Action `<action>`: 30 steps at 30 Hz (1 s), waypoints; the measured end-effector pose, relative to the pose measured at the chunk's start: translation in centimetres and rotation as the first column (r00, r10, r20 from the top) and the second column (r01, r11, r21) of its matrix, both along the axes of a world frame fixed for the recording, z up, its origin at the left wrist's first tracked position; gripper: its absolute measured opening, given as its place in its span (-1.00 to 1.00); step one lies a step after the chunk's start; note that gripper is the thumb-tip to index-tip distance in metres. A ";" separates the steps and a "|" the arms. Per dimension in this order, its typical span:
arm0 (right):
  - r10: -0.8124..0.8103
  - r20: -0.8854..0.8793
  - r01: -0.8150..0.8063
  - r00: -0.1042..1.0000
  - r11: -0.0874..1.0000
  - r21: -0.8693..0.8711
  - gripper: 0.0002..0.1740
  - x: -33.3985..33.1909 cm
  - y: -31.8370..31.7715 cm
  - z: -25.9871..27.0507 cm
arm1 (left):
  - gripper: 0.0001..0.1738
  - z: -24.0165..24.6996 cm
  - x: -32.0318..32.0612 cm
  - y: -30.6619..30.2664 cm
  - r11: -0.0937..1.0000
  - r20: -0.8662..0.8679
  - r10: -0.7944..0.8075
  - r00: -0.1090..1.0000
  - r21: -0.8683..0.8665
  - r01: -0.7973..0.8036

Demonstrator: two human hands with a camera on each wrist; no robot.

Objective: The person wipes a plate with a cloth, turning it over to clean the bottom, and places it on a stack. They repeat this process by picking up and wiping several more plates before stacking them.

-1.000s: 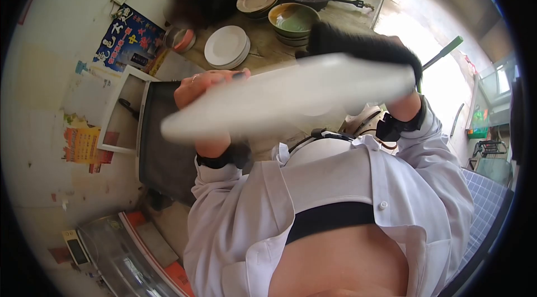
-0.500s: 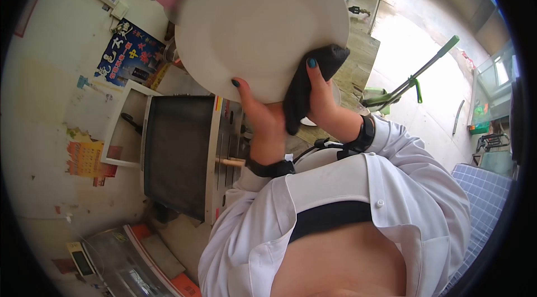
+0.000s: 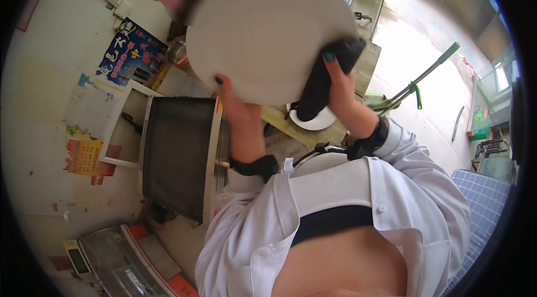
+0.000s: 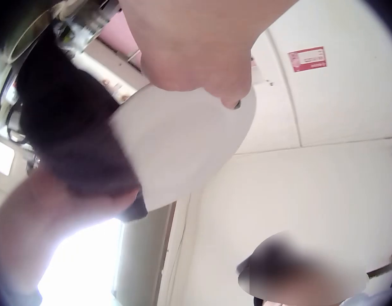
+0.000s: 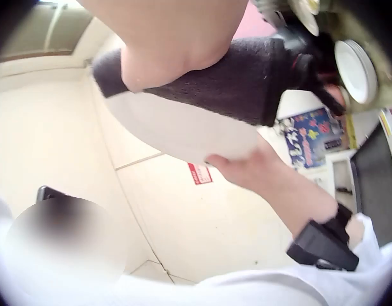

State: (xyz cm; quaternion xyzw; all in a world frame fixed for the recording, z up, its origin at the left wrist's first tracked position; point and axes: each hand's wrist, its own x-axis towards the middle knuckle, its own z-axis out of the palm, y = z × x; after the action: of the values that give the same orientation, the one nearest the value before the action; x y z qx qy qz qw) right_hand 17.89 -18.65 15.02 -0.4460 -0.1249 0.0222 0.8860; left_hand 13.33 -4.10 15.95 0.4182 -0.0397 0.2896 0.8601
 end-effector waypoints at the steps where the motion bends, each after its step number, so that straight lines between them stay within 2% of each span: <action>1: -0.035 -0.143 0.068 0.989 0.970 0.233 -0.75 -1.2 1.4 -0.4 | -0.30 0.4 0.0 -1.9 0.996 -0.001 0.018 1.000 -0.091 -0.018; 2: -0.032 -0.288 0.162 0.957 0.884 0.438 -0.74 -2.0 2.1 -0.5 | -0.30 0.7 -0.2 -3.2 0.982 -0.003 0.038 0.999 -0.183 -0.038; 4: -0.036 -0.273 0.150 0.961 0.900 0.408 -0.72 -1.6 1.0 -0.4 | -0.32 0.8 -0.5 -4.3 0.978 -0.001 0.036 0.999 -0.207 -0.035; 6: 0.039 -0.103 -0.023 0.994 0.988 0.151 -0.73 0.6 -1.1 -0.7 | -0.34 0.4 -0.7 -3.6 0.973 -0.002 0.028 1.000 -0.230 -0.028; 7: 0.040 -0.009 -0.040 0.999 0.999 0.031 -0.74 1.6 -2.3 -0.1 | -0.37 -0.4 -0.9 -2.0 0.988 0.012 -0.028 1.000 -0.152 0.029; 8: 0.052 0.081 -0.045 0.995 0.995 -0.091 -0.76 2.4 -3.7 1.1 | -0.39 -0.7 -1.2 -0.6 0.994 0.018 -0.084 0.996 -0.074 0.085; 9: 0.095 0.162 -0.061 0.982 0.977 -0.204 -0.79 2.8 -4.8 2.3 | -0.39 -0.2 -1.3 0.7 0.993 0.014 -0.086 0.996 -0.076 0.087; 11: 0.192 0.300 -0.071 0.934 0.926 -0.372 -0.81 3.2 -6.0 3.8 | -0.43 0.9 -1.0 2.6 0.984 -0.037 -0.149 0.988 0.093 0.152; 12: 0.189 0.297 -0.068 0.936 0.925 -0.373 -0.81 3.0 -6.0 3.7 | -0.43 1.2 -1.0 2.3 0.983 -0.040 -0.153 0.987 0.091 0.157; 14: 0.166 0.202 -0.083 0.965 0.927 -0.367 -0.79 2.6 -5.4 3.2 | -0.43 2.0 -0.9 1.8 0.985 -0.169 0.071 0.983 0.164 -0.043; 16: 0.132 0.150 -0.082 0.980 0.951 -0.299 -0.77 2.0 -4.6 1.9 | -0.41 1.7 -0.9 2.0 0.987 -0.215 0.076 0.974 0.152 -0.043; 18: 0.051 0.001 -0.049 0.999 0.975 -0.217 -0.76 1.5 -4.1 0.8 | -0.38 1.3 -0.8 2.4 0.989 -0.260 0.083 0.962 0.141 -0.048; 20: 0.061 -0.042 -0.069 0.997 0.970 -0.232 -0.75 1.5 -4.5 0.5 | -0.37 0.3 -0.8 2.7 0.986 -0.259 -0.064 0.964 0.133 0.101; 21: 0.037 0.006 -0.033 0.999 0.959 -0.281 -0.74 1.8 -4.7 0.4 | -0.37 -0.3 -1.0 2.7 0.986 -0.262 -0.062 0.963 0.131 0.099; 23: 0.017 0.052 0.001 0.998 0.944 -0.329 -0.73 2.4 -5.1 0.4 | -0.38 -1.5 -1.1 2.3 0.957 -0.225 -0.278 0.934 0.019 0.290; 24: -0.088 0.181 0.156 0.979 0.901 -0.404 -0.72 2.8 -5.2 0.7 | -0.38 -1.8 -1.3 1.8 0.957 -0.224 -0.278 0.934 0.019 0.290; 25: -0.179 0.316 0.314 0.932 0.834 -0.454 -0.72 3.2 -5.3 0.8 | -0.41 -2.2 -1.7 1.3 0.931 -0.142 -0.362 0.921 -0.097 0.351; 26: -0.180 0.315 0.316 0.932 0.832 -0.457 -0.72 3.4 -5.3 0.9 | -0.44 -2.5 -2.0 0.8 0.885 -0.051 -0.434 0.900 -0.209 0.415; 29: -0.136 0.581 0.540 0.802 0.580 -0.609 -0.55 3.6 -4.9 1.0 | -0.44 -3.4 -2.5 0.2 0.872 0.022 -0.453 0.891 -0.194 0.449; 30: -0.135 0.584 0.542 0.800 0.579 -0.609 -0.55 3.5 -4.6 1.2 | -0.44 -3.4 -2.6 -0.1 0.872 0.026 -0.454 0.891 -0.195 0.450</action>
State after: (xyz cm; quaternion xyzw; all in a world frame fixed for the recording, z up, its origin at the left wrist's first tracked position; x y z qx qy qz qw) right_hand 21.38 -23.21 16.19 -0.7778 -0.2270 -0.2148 0.5454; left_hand 10.76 -4.17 12.55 0.3135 -0.0987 0.0788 0.9411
